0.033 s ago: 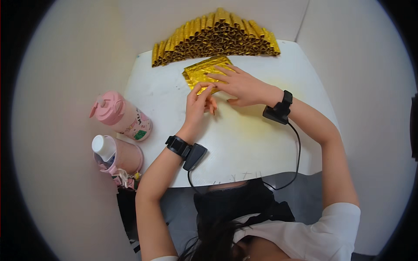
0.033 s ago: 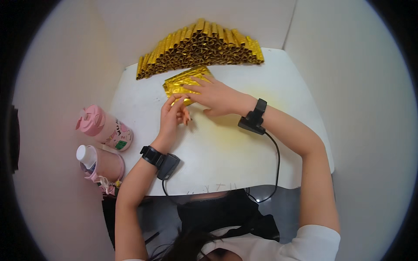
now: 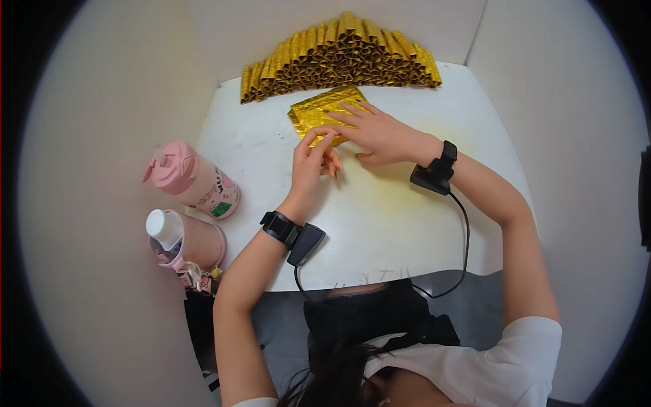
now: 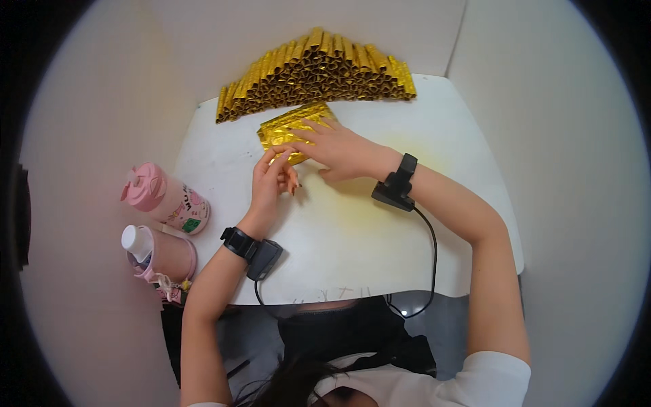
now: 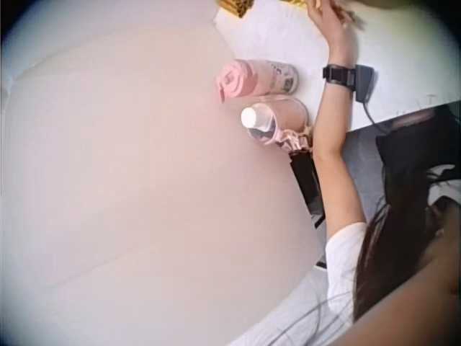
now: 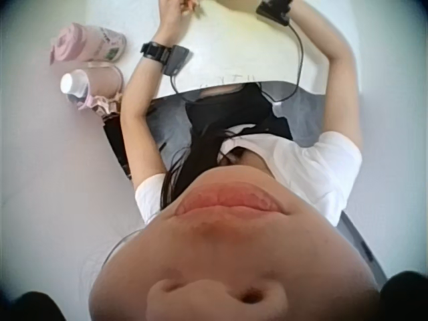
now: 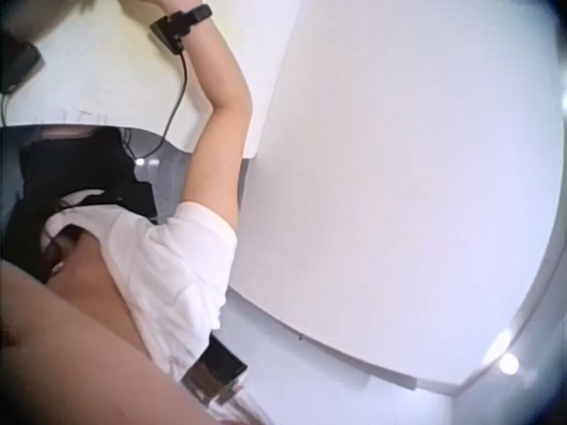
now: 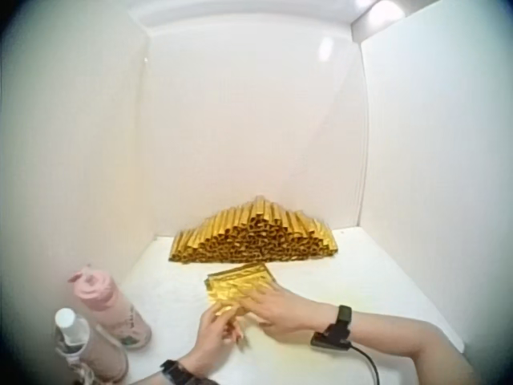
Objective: Rolling gold foil sheets into tubes.
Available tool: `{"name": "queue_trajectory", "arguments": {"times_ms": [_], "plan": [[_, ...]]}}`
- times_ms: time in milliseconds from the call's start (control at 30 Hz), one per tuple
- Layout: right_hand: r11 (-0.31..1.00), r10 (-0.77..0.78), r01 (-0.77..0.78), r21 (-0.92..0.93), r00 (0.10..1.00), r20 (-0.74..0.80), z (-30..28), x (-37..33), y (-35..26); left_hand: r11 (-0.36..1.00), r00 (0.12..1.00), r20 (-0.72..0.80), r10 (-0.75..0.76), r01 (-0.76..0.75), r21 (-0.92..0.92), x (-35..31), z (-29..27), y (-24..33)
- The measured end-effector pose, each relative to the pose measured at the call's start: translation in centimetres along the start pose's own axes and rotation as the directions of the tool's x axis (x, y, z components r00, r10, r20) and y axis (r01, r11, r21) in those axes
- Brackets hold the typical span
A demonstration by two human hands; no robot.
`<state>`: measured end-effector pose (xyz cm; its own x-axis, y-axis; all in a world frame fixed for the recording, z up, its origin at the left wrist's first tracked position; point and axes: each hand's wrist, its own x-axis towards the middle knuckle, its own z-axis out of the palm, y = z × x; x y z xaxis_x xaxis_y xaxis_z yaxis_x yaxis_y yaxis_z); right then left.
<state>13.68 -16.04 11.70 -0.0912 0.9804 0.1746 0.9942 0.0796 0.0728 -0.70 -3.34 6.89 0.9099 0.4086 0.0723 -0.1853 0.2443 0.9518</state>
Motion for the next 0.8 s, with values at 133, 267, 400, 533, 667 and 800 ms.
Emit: {"name": "queue_trajectory", "arguments": {"times_ms": [133,267,400,533,667,800], "plan": [[0.972,0.158,-0.160,0.170,0.987,0.028,1.0,-0.2,1.1,1.000,0.999,-0.038,-0.011,0.012,0.022,0.3,-0.2,-0.2],[0.910,0.261,-0.205,0.359,0.958,-0.115,1.2,-1.2,2.2,1.000,0.998,-0.067,-0.004,0.006,0.021,0.3,-0.3,-0.2],[0.848,0.299,-0.223,0.481,0.950,-0.086,2.1,-1.4,3.8,0.997,0.999,-0.048,0.001,0.003,0.080,0.2,-0.1,-0.2],[0.975,0.065,0.038,0.217,0.892,-0.448,4.4,-1.1,5.0,0.994,0.997,-0.068,-0.024,0.031,0.104,0.2,0.1,-0.1],[0.762,0.163,-0.022,0.647,0.974,-0.160,5.2,-1.4,6.8,0.993,0.997,-0.062,-0.039,0.045,0.106,0.2,0.1,0.0],[0.593,0.186,-0.014,0.805,0.975,-0.120,5.9,-1.1,8.0,0.987,0.996,-0.063,-0.061,0.070,0.145,0.3,0.3,0.1]]}}
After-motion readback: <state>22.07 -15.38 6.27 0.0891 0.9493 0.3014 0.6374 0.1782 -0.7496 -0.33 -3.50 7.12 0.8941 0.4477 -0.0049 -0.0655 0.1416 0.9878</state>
